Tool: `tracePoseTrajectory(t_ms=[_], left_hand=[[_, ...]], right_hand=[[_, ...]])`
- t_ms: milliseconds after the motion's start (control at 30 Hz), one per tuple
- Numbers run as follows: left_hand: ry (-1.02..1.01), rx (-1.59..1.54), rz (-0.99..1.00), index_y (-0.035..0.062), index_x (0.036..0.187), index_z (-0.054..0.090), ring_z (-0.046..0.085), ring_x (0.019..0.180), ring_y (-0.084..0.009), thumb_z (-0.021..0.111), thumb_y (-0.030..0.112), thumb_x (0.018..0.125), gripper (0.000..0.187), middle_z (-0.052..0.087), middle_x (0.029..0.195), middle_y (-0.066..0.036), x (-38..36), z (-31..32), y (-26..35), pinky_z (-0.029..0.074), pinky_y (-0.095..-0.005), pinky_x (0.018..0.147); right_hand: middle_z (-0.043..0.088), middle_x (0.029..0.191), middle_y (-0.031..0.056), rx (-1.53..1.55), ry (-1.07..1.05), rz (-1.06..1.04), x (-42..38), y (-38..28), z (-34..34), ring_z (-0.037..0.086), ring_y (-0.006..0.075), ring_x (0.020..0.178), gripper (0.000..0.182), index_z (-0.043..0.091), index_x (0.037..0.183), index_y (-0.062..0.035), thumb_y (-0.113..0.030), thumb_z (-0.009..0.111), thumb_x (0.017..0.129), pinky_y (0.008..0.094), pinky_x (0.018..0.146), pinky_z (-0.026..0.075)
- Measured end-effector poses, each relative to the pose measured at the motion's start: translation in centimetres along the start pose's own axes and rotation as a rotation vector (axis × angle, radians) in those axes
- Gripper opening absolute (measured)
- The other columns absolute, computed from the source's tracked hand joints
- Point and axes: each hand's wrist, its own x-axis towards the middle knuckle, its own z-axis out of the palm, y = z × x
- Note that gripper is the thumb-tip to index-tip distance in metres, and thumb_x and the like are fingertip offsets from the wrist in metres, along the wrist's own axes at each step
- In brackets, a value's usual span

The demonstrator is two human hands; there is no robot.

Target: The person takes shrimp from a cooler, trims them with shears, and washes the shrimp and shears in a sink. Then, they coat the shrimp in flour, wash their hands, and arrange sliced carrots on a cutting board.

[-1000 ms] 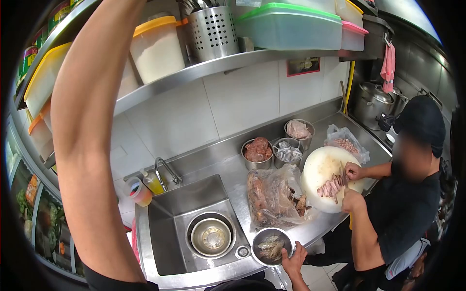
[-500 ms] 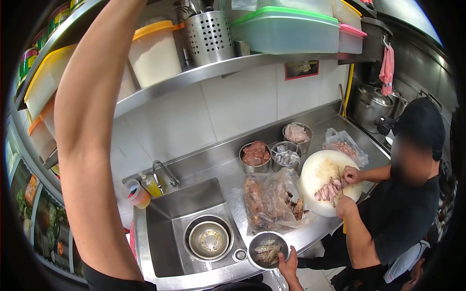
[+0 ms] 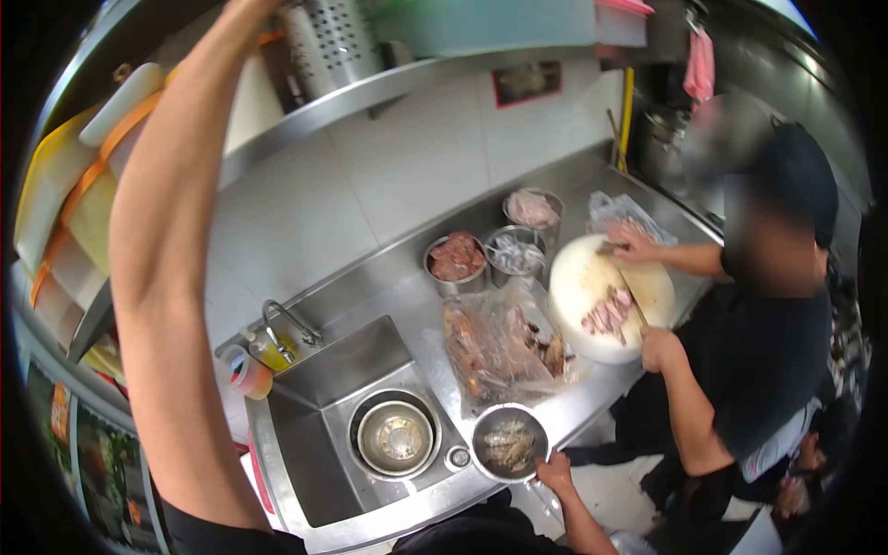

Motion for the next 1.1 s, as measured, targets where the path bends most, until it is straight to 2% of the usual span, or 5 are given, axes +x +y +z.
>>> tracePoseTrajectory(t_ms=[133, 467, 567, 800, 1100], left_hand=[[-0.383, -0.238, -0.009, -0.0097, 0.126, 0.035, 0.053, 0.108, -0.0387, 0.064, 0.025, 0.075, 0.068, 0.04, 0.124, -0.034, 0.0, 0.2, -2.1, 0.055, -0.0474, 0.074], [0.151, -0.892, 0.18, -0.003, 0.106, 0.054, 0.06, 0.08, -0.0272, 0.061, 0.029, 0.081, 0.041, 0.054, 0.108, -0.023, -19.5, -12.2, 3.9, 0.054, -0.0432, 0.063], [-0.441, -1.405, 0.287, 0.0024, 0.101, 0.063, 0.058, 0.086, -0.0159, 0.068, 0.021, 0.076, 0.032, 0.063, 0.095, -0.011, -27.9, -10.0, 2.5, 0.044, -0.0257, 0.078], [-2.076, -1.58, -0.009, 0.0006, 0.096, 0.057, 0.052, 0.055, -0.0105, 0.075, 0.016, 0.073, 0.033, 0.055, 0.072, -0.005, -55.9, -12.4, 9.2, 0.041, -0.0233, 0.046], [-2.449, -1.703, -0.066, 0.0014, 0.081, 0.051, 0.055, 0.062, -0.0156, 0.054, -0.008, 0.065, 0.019, 0.057, 0.072, -0.007, -70.2, -21.6, 8.6, 0.046, -0.0284, 0.056]], right_hand=[[0.063, 0.069, 0.0227, -0.14, 0.18, -0.087, 1.3, 4.4, 3.1, 0.066, 0.0324, 0.076, 0.035, 0.059, 0.091, 0.0108, -0.021, 0.054, 0.076, 0.0404, 0.073, 0.05], [0.064, 0.066, 0.0168, 0.463, 0.383, 0.026, -10.2, 2.4, 4.0, 0.064, 0.0224, 0.053, 0.024, 0.058, 0.089, 0.0095, -0.01, 0.05, 0.078, 0.0339, 0.056, 0.052], [0.063, 0.065, 0.0134, 0.601, 0.518, 0.063, -14.1, 2.6, 5.3, 0.062, 0.0181, 0.052, 0.023, 0.058, 0.092, 0.0095, -0.007, 0.049, 0.079, 0.0305, 0.05, 0.051], [0.061, 0.063, 0.0158, 0.685, 0.763, 0.231, -25.2, 2.8, 8.8, 0.062, 0.0191, 0.052, 0.026, 0.058, 0.099, 0.0065, -0.009, 0.047, 0.08, 0.0332, 0.051, 0.052], [0.061, 0.066, 0.0224, 0.584, 0.944, 0.437, -39.0, 6.0, 16.6, 0.064, 0.0312, 0.063, 0.027, 0.059, 0.092, 0.0054, -0.013, 0.046, 0.076, 0.0402, 0.067, 0.05]])
